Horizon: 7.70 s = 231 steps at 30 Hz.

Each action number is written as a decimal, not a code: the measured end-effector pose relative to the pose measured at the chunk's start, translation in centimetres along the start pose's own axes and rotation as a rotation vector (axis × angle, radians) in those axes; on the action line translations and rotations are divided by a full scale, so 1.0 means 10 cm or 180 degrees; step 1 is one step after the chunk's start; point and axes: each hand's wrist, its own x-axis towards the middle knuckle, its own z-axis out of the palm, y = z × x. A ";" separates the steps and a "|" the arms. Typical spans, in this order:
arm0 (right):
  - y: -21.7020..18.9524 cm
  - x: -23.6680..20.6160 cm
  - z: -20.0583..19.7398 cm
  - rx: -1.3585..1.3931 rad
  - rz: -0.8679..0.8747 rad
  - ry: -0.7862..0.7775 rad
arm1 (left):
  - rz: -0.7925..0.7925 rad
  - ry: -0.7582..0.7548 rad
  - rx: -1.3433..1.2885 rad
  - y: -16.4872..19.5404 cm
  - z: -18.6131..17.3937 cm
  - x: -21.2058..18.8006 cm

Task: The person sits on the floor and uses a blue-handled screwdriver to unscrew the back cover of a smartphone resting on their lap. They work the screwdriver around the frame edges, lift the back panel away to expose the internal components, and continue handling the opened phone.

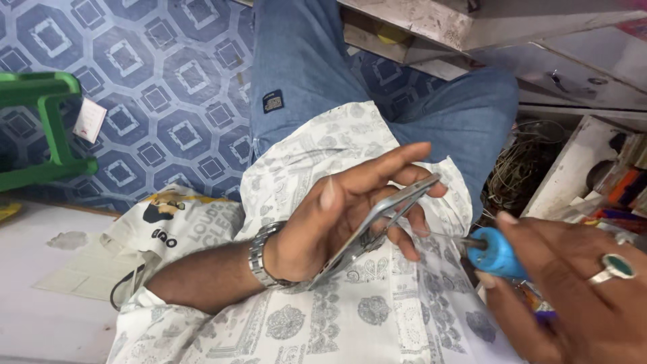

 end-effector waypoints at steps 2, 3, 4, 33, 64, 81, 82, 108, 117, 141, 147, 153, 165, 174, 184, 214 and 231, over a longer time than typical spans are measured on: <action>-0.01 0.01 -0.05 0.0138 0.0133 0.0123 | 0.0017 0.0017 0.0234 0.03 -0.01 0.00; -0.02 0.03 -0.06 0.0330 0.0323 0.0150 | -0.0046 0.0053 0.0329 0.05 -0.01 -0.01; -0.04 0.06 -0.08 0.0519 0.0511 0.0183 | -0.0106 0.0085 0.0429 0.06 0.00 -0.01; 0.21 0.15 0.86 0.6240 0.0909 0.0527 | 0.0689 0.0312 0.1069 0.29 0.20 0.34; -0.05 0.02 -0.08 0.0479 0.0437 0.0615 | 0.0720 -0.0782 0.1842 0.52 0.11 0.03; -0.13 0.22 -0.16 0.0341 0.0241 0.0631 | 0.0762 -0.0744 0.1510 0.47 0.09 0.04; -0.12 0.22 -0.16 0.0303 0.0137 0.0559 | 0.0777 -0.0738 0.1525 0.46 0.09 0.04; -0.10 0.24 -0.17 0.0451 0.0250 0.0422 | 0.0862 -0.0751 0.1520 0.47 0.11 0.05; -0.21 0.24 -0.19 0.0529 0.0453 0.0833 | 0.0762 -0.0704 0.1408 0.49 0.11 0.05; -0.26 0.25 -0.16 0.0598 0.0463 0.0981 | 0.0881 -0.0732 0.1539 0.44 0.09 0.00; -0.29 0.28 -0.18 0.0573 0.0534 0.0910 | 0.0887 -0.0721 0.1480 0.42 0.08 -0.01; -0.29 0.28 -0.18 0.0539 0.0586 0.0826 | 0.0865 -0.0772 0.1556 0.43 0.05 -0.02; -0.20 0.25 -0.18 0.0471 0.0357 0.0723 | 0.0907 -0.0786 0.1584 0.45 0.04 0.03; -0.20 0.25 -0.19 0.0408 0.0322 0.0586 | 0.0824 -0.0683 0.1343 0.45 0.07 0.02; -0.21 0.26 -0.19 0.0360 0.0386 0.0633 | 0.0861 -0.0712 0.1415 0.44 0.06 0.02; -0.23 0.24 -0.17 0.0451 0.0425 0.0747 | 0.0999 -0.0618 0.1927 0.42 0.01 0.01; -0.21 0.21 -0.14 0.0310 0.0428 0.0577 | 0.0945 -0.0652 0.1733 0.42 -0.01 0.03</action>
